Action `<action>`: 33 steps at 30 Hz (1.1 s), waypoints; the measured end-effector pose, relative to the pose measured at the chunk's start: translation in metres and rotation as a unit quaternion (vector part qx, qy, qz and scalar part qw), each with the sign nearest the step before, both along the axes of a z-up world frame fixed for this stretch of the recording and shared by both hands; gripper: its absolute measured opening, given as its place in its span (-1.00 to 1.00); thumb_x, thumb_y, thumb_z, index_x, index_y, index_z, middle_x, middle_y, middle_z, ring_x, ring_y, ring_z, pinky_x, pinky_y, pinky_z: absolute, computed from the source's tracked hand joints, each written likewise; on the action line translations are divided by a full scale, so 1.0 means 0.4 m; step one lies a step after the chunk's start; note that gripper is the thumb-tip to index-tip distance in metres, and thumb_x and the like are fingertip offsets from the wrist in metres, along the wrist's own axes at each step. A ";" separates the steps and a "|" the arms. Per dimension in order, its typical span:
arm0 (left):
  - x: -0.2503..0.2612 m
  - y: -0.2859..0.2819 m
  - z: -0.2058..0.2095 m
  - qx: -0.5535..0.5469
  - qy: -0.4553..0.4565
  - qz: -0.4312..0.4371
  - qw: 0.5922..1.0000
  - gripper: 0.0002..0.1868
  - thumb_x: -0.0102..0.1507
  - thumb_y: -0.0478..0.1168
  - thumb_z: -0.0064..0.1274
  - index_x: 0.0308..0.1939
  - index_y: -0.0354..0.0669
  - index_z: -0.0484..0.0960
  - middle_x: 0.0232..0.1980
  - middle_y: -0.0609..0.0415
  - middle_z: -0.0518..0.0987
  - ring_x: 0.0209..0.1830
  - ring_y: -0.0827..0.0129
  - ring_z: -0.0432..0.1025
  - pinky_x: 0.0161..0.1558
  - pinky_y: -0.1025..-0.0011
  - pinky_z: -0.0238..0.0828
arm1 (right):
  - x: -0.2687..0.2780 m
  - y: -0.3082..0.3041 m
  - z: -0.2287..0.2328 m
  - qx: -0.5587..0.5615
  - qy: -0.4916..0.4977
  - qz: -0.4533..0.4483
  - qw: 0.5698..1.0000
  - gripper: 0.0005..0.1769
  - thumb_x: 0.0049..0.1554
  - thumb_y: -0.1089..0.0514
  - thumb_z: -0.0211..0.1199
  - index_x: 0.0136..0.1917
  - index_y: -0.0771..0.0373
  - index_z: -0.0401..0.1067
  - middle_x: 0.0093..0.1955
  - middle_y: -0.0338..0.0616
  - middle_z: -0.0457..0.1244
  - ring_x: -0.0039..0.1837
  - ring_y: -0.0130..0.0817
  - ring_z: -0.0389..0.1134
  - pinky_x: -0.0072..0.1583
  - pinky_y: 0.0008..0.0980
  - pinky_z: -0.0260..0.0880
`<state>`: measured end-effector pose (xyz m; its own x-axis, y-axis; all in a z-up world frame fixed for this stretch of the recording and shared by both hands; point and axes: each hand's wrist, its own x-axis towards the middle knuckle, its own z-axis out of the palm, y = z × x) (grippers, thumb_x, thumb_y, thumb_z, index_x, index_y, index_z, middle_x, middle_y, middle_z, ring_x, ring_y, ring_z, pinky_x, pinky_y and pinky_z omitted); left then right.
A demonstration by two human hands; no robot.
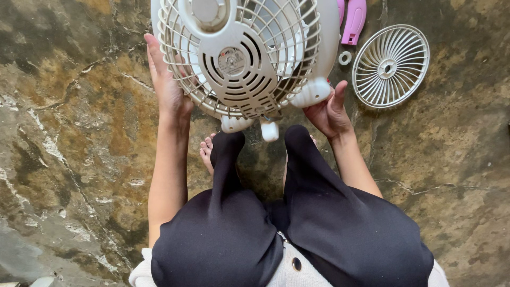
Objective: The person disassembles a white electric fan by removing the front grille, fan blades, and rear grille using a screwdriver. The person then reassembles the fan by placing the components back in order and securing them with screws.
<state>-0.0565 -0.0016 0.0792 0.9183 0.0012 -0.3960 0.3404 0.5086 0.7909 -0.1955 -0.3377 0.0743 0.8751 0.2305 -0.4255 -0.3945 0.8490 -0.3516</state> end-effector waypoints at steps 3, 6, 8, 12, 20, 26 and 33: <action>-0.001 0.004 -0.009 -0.022 0.011 0.018 1.000 -0.22 0.47 0.25 -0.19 0.51 -0.32 0.19 -0.02 -0.02 0.58 -0.31 0.47 0.53 -0.41 0.50 0.52 | 0.006 -0.001 -0.009 -0.097 0.022 -0.005 0.995 -0.19 0.12 -0.30 0.35 0.40 0.30 0.29 0.29 -0.13 0.32 0.38 -0.34 0.33 0.50 -0.31 0.28; 0.003 0.001 -0.016 -0.008 0.000 0.014 1.000 -0.26 0.46 0.25 -0.19 0.45 -0.30 0.24 -0.09 0.04 0.58 -0.42 0.52 0.47 -0.50 0.53 0.44 | 0.007 -0.007 -0.026 -0.107 0.026 -0.004 0.994 -0.18 0.13 -0.28 0.36 0.41 0.33 0.28 0.27 -0.16 0.31 0.35 -0.38 0.32 0.51 -0.33 0.29; 0.000 0.011 -0.020 0.004 -0.007 0.008 1.000 -0.27 0.47 0.26 -0.18 0.42 -0.32 0.27 -0.19 0.08 0.54 -0.51 0.55 0.41 -0.56 0.54 0.38 | -0.002 -0.004 -0.036 -0.093 0.022 -0.012 0.995 -0.20 0.19 -0.24 0.38 0.44 0.35 0.28 0.26 -0.17 0.29 0.32 -0.41 0.30 0.53 -0.31 0.29; 0.000 0.019 -0.039 0.003 -0.010 0.005 1.000 -0.26 0.50 0.27 -0.19 0.39 -0.37 0.29 -0.35 0.15 0.40 -0.58 0.59 0.35 -0.58 0.54 0.37 | -0.017 -0.017 -0.034 -0.078 0.009 0.010 0.997 -0.20 0.16 -0.22 0.40 0.43 0.33 0.27 0.29 -0.18 0.29 0.35 -0.41 0.31 0.48 -0.35 0.28; 0.011 0.005 -0.026 -0.066 0.022 0.008 0.998 -0.26 0.44 0.21 -0.23 0.51 -0.22 0.10 0.25 -0.17 0.55 0.16 0.20 0.59 0.13 0.17 0.68 | -0.019 -0.007 -0.027 -0.001 -0.071 0.039 0.997 -0.30 0.17 -0.24 0.40 0.41 0.17 0.32 0.27 -0.26 0.30 0.39 -0.35 0.28 0.54 -0.18 0.18; 0.007 0.014 -0.002 -0.053 0.039 0.018 0.998 -0.16 0.43 0.25 -0.18 0.55 -0.29 0.03 0.38 -0.26 0.45 0.25 0.12 0.56 0.11 0.12 0.66 | -0.037 -0.013 -0.040 0.119 -0.020 0.043 0.992 -0.52 0.30 -0.10 0.40 0.28 0.22 0.36 0.24 -0.21 0.30 0.39 -0.34 0.28 0.58 -0.24 0.15; 0.009 0.013 0.021 0.006 -0.010 -0.002 1.000 -0.05 0.38 0.35 -0.20 0.60 -0.25 -0.02 0.44 -0.33 0.43 0.37 -0.03 0.52 0.11 0.11 0.71 | -0.008 -0.016 -0.006 0.032 0.053 0.028 0.998 -0.29 0.19 -0.07 0.37 0.48 0.26 0.26 0.41 -0.16 0.26 0.48 -0.32 0.24 0.60 -0.27 0.12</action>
<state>-0.0528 0.0035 0.0877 0.9262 0.0013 -0.3769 0.3263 0.4979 0.8035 -0.1986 -0.3439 0.0717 0.8108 0.3078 -0.4979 -0.4745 0.8436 -0.2511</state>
